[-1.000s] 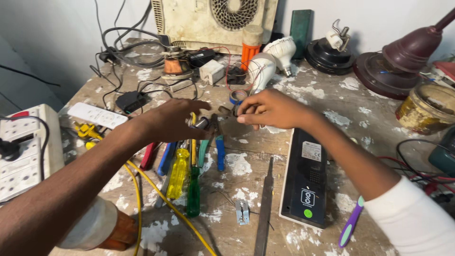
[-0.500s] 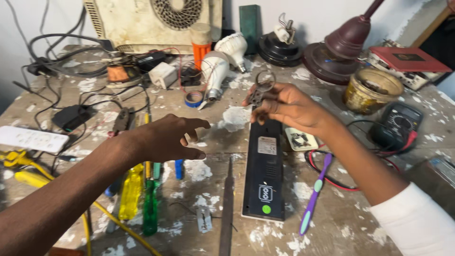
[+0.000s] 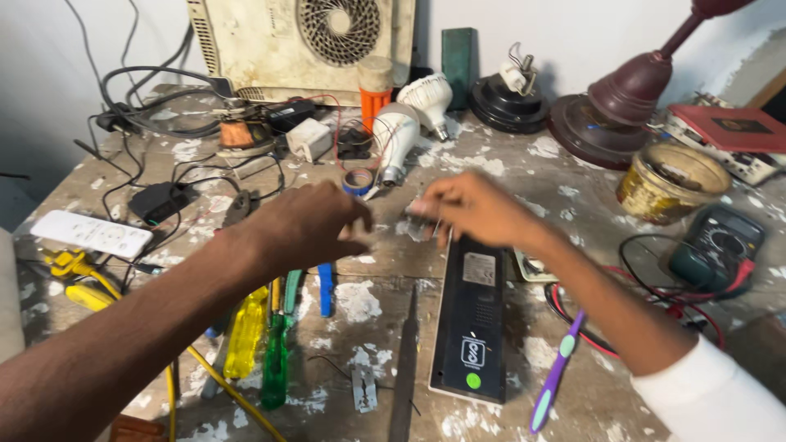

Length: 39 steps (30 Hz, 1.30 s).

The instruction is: The person unscrews screws from the back of a black electronic device on a cluttered workbench using a yellow-handled screwdriver, repositioning the device between screws. Earlier they handle a bowl of small parts, a toothbrush, and assorted hand tools while sorting items on the bench.

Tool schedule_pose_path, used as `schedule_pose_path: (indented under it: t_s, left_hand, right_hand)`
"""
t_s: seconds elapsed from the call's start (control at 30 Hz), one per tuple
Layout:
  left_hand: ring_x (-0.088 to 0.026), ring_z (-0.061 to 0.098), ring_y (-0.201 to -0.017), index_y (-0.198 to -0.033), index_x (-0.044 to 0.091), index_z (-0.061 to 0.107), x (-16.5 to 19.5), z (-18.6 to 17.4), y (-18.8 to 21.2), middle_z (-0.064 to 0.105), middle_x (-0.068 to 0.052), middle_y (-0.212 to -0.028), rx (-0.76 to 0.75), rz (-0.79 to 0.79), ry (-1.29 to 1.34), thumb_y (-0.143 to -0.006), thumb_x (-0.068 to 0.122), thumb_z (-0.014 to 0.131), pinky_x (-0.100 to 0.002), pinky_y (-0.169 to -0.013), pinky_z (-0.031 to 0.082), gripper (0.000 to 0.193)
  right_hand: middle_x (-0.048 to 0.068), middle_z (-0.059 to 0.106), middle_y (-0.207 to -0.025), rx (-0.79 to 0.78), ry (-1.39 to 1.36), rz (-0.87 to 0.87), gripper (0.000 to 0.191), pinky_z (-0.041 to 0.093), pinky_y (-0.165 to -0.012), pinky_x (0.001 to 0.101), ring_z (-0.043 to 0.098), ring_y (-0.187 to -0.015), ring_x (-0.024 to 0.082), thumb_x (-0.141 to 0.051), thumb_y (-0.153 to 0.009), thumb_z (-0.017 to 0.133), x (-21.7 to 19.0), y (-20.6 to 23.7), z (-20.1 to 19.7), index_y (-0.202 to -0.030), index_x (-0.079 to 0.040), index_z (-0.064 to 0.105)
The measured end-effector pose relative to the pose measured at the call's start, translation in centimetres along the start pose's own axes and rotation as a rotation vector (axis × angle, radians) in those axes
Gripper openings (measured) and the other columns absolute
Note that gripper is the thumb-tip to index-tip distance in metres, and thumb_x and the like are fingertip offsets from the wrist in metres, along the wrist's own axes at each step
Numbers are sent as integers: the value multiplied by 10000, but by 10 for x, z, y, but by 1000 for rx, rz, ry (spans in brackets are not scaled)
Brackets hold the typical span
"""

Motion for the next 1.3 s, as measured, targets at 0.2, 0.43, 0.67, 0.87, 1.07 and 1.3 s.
schedule_pose_path:
  t_s: [0.2, 0.43, 0.67, 0.87, 1.07, 1.3]
  left_hand:
    - [-260, 720, -1075, -1226, 237, 692, -47, 11, 40, 749, -38, -1123, -251, -177, -117, -879, 409, 706, -410, -946, 569, 387]
    - [-252, 734, -1040, -1275, 255, 692, -51, 8, 44, 762, -41, -1090, -259, -173, -83, -883, 374, 687, -404, -939, 569, 410]
    - [-260, 777, -917, -1149, 195, 737, -66, 15, 12, 797, -53, -1021, -214, -105, -256, -1022, 362, 561, -411, -867, 611, 273]
    - [-329, 691, -1037, -1342, 280, 628, -98, 15, -78, 699, -112, -1157, 59, -19, -336, -846, 339, 749, -472, -829, 589, 514]
    - [-298, 763, -1032, -1025, 162, 801, -115, 40, -129, 774, -111, -1108, 153, -216, -329, -950, 264, 712, -433, -816, 627, 155]
    - [-287, 730, -947, -1178, 217, 750, -99, -6, -76, 765, -105, -1024, 84, -183, 4, -882, 338, 736, -438, -857, 580, 320]
  right_hand:
    - [104, 778, -994, 383, 521, 294, 250, 578, -585, 266, 799, -741, 180, -262, -963, 744, 60, -66, -149, -1037, -26, 771]
    - [193, 766, -980, 542, 133, 109, 441, 608, -673, 333, 762, -788, 201, -180, -873, 835, 104, -117, -200, -1196, 29, 620]
    - [105, 793, -1015, 444, 546, -231, 185, 627, -787, 330, 779, -900, 178, -59, -883, 781, 67, -107, -118, -1065, -49, 755]
    - [178, 746, -957, 158, 718, -570, 228, 582, -751, 471, 727, -866, 372, -147, -825, 726, -25, -98, 24, -1022, -35, 748]
    - [230, 711, -962, 113, 812, -107, 186, 568, -766, 526, 699, -940, 433, -147, -876, 719, -14, -116, 42, -1023, -40, 755]
    - [199, 642, -1189, 150, 484, -457, 239, 541, -904, 475, 656, -1113, 341, -133, -838, 787, -28, -104, 26, -1060, -45, 764]
Point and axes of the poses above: each hand's wrist, its own y-axis away from the middle knuckle, its own z-axis out of the palm, x = y × z, the point moved 10 cm from there along -y, towards the middle knuckle
